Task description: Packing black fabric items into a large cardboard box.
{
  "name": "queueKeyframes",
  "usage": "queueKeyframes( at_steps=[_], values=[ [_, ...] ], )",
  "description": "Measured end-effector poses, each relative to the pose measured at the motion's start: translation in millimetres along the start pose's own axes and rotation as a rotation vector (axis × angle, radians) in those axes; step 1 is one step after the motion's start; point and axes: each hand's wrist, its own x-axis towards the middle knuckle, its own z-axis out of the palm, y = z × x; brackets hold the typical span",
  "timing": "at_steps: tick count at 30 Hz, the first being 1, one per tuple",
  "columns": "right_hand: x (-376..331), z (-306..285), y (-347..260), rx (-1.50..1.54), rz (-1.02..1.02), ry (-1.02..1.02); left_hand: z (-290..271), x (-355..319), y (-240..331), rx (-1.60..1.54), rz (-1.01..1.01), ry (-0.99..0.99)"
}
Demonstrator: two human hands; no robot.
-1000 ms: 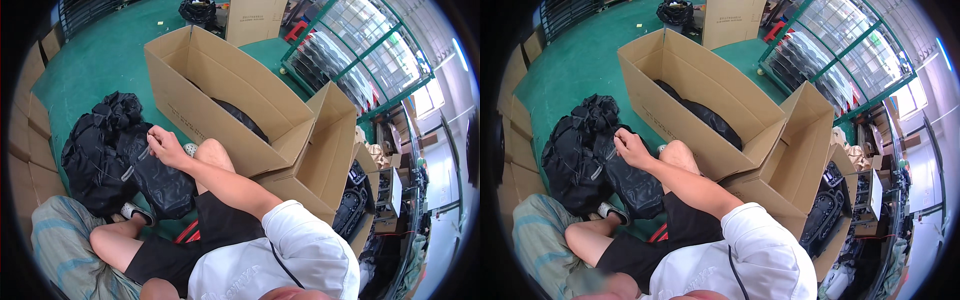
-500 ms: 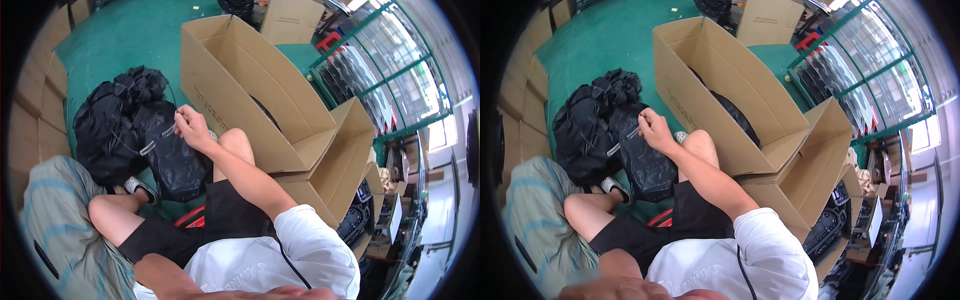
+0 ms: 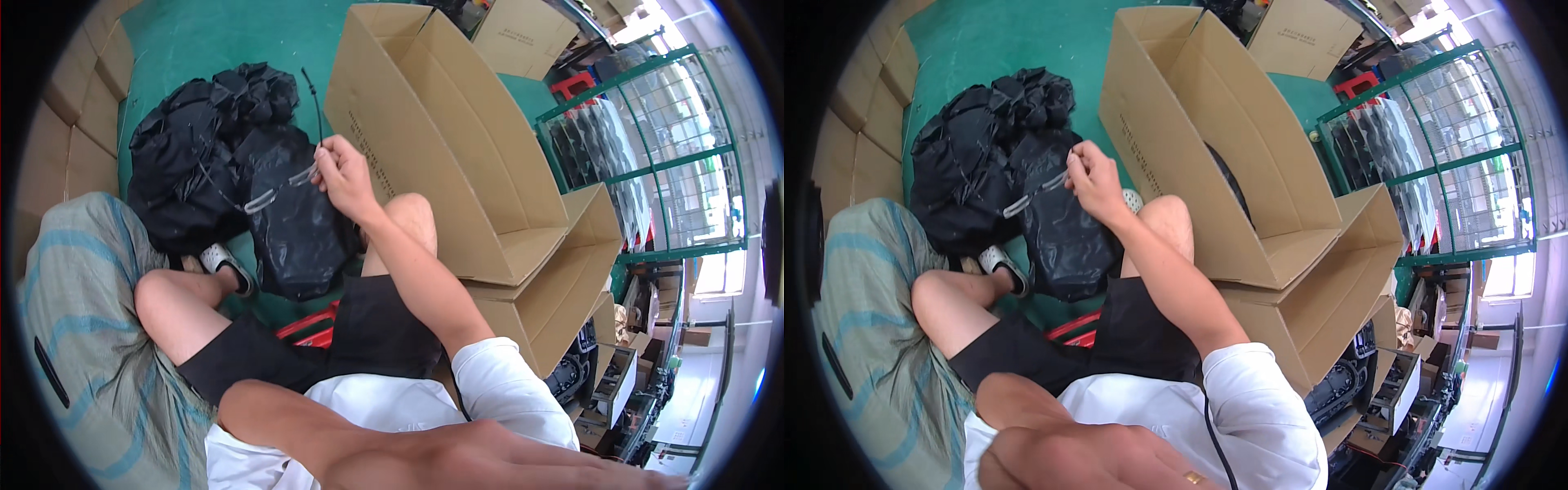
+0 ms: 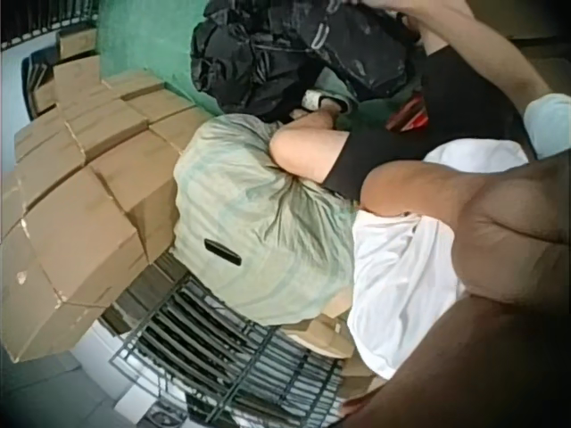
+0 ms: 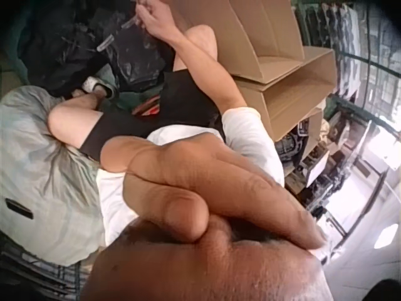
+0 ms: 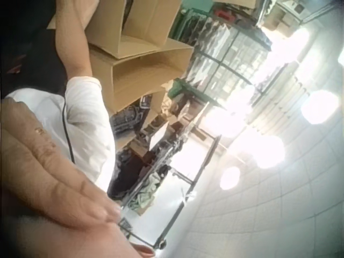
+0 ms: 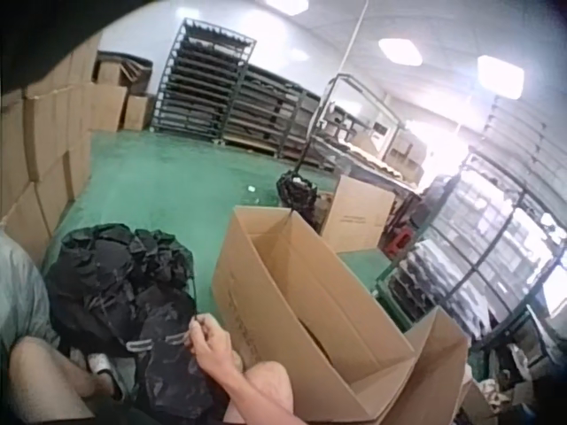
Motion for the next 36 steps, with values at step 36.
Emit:
queueKeyframes(
  at_steps=[36],
  values=[
    [-1.7, -16.3, 13.8, 0.076, -0.021, -0.11, 15.3, 15.1, -17.8, 0.661, 0.456, 0.668]
  ],
)
